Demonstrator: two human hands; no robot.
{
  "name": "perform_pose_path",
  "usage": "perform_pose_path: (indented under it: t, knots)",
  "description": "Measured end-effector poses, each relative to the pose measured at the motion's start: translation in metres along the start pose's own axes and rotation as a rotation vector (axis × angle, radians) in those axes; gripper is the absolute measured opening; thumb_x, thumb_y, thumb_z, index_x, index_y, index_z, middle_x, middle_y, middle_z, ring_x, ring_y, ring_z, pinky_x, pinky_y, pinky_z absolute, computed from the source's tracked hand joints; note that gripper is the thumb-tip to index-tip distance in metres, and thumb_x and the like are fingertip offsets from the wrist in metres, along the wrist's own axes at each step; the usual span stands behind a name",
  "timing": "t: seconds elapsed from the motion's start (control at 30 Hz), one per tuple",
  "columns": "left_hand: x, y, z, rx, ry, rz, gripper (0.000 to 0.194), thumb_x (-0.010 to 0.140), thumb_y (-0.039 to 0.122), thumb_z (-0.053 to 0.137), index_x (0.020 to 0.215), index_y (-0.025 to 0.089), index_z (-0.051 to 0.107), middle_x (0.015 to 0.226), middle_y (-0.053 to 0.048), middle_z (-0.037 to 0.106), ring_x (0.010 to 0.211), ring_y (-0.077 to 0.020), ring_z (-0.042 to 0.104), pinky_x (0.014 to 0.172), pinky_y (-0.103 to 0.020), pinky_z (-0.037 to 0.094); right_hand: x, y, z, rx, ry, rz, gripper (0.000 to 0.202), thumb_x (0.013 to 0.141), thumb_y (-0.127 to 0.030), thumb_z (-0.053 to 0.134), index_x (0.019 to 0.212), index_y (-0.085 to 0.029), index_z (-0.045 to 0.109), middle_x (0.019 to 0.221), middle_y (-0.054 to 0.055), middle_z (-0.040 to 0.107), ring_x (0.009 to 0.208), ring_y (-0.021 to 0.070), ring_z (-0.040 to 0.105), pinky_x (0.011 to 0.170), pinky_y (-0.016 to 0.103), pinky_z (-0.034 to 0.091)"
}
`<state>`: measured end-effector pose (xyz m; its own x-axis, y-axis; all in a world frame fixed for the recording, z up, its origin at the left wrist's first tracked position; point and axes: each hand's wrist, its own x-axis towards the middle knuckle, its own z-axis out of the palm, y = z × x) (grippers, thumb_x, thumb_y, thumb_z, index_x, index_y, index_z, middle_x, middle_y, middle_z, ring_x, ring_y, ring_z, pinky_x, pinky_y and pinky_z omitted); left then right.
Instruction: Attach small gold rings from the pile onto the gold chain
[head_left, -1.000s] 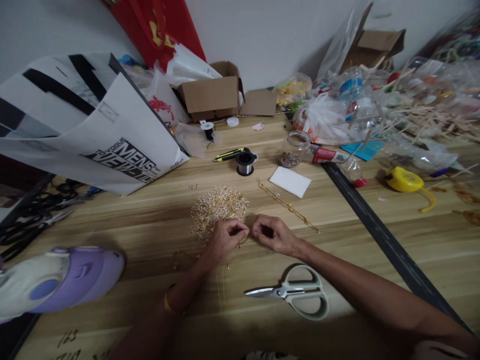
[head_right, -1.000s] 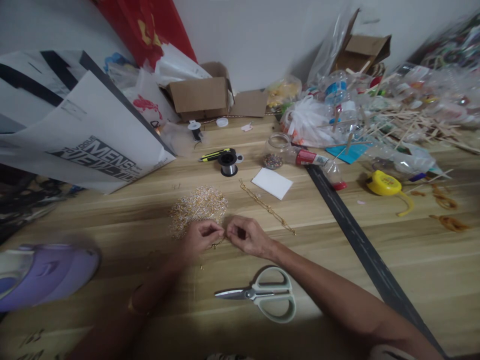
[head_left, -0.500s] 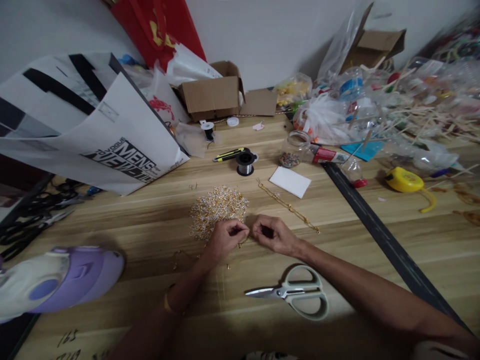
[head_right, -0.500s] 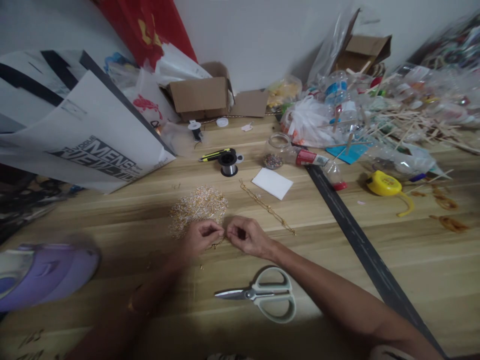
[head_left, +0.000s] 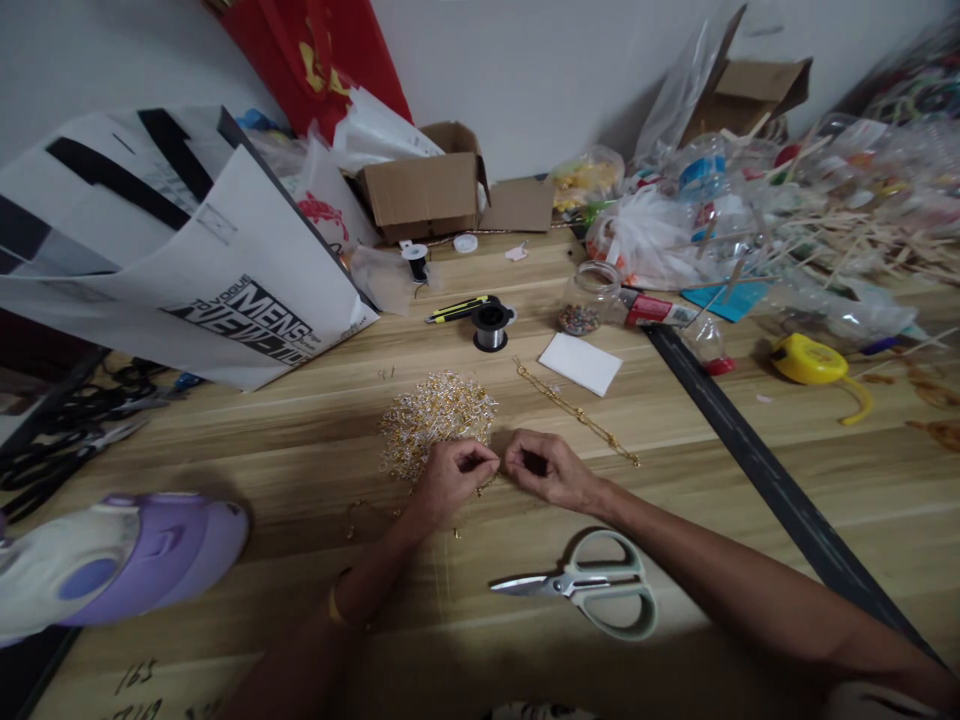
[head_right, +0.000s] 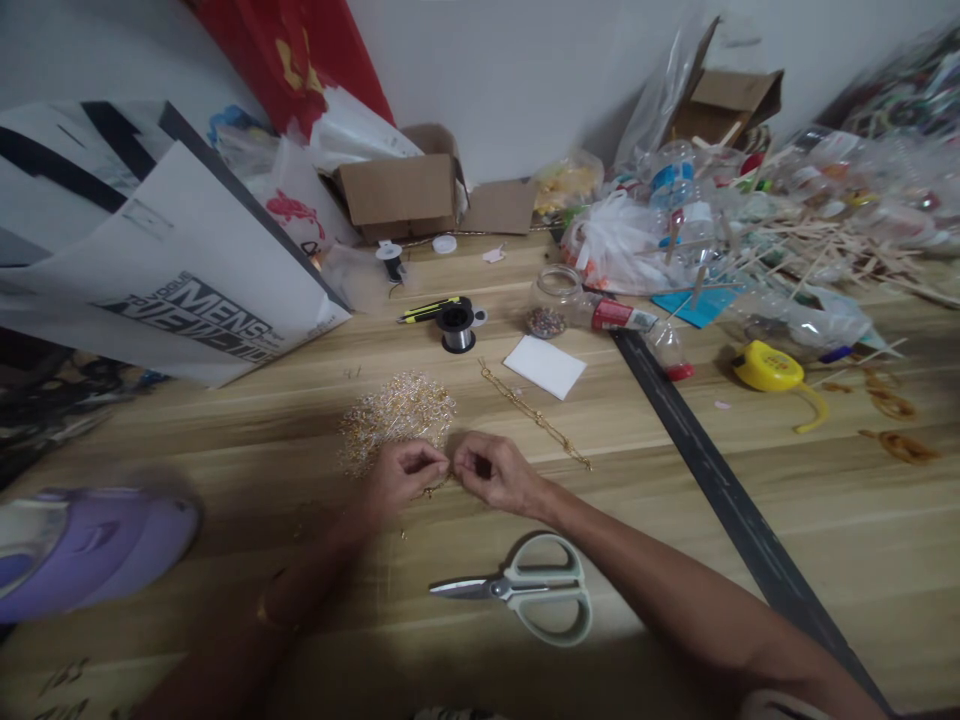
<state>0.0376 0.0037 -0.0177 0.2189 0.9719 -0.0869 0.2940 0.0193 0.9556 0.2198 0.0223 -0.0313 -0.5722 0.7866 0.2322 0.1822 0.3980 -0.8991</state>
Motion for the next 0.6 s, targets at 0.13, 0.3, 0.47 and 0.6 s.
perform_pose_path:
  t: [0.13, 0.3, 0.47, 0.6]
  knots:
    - [-0.0005, 0.0024, 0.0001, 0.008, -0.002, -0.003, 0.009, 0.068, 0.020, 0.062, 0.064, 0.012, 0.066, 0.061, -0.002, 0.064, 0.057, -0.0106, 0.055, 0.055, -0.020, 0.042, -0.0003, 0.0002, 0.0002, -0.008, 0.000, 0.008, 0.008, 0.078, -0.017, 0.055, 0.071, -0.014, 0.055, 0.066, 0.000, 0.052, 0.056, 0.0082, 0.044, 0.049, 0.018, 0.033]
    - [-0.0013, 0.0037, 0.0013, 0.005, -0.005, -0.013, 0.010, 0.068, 0.021, 0.063, 0.065, 0.012, 0.066, 0.060, -0.002, 0.064, 0.056, -0.0105, 0.055, 0.055, -0.020, 0.042, -0.0002, 0.0011, 0.0009, -0.013, 0.016, 0.020, 0.010, 0.079, -0.021, 0.056, 0.071, -0.014, 0.056, 0.066, 0.000, 0.053, 0.056, 0.0088, 0.045, 0.049, 0.019, 0.034]
    - [-0.0014, 0.0024, 0.0021, 0.005, -0.011, -0.017, 0.009, 0.068, 0.021, 0.062, 0.065, 0.012, 0.065, 0.059, -0.002, 0.063, 0.055, -0.0104, 0.054, 0.053, -0.020, 0.040, -0.0002, 0.0016, 0.0012, 0.011, 0.022, 0.054, 0.014, 0.080, -0.024, 0.056, 0.071, -0.014, 0.056, 0.064, 0.000, 0.053, 0.054, 0.0084, 0.044, 0.048, 0.019, 0.033]
    - [-0.0009, 0.0018, 0.0016, 0.004, -0.016, -0.016, 0.010, 0.068, 0.021, 0.063, 0.066, 0.012, 0.066, 0.060, -0.002, 0.063, 0.056, -0.0104, 0.054, 0.054, -0.020, 0.040, 0.0001, 0.0011, 0.0011, 0.026, 0.025, 0.083, 0.016, 0.081, -0.027, 0.057, 0.072, -0.014, 0.056, 0.062, 0.000, 0.052, 0.054, 0.0087, 0.044, 0.048, 0.019, 0.033]
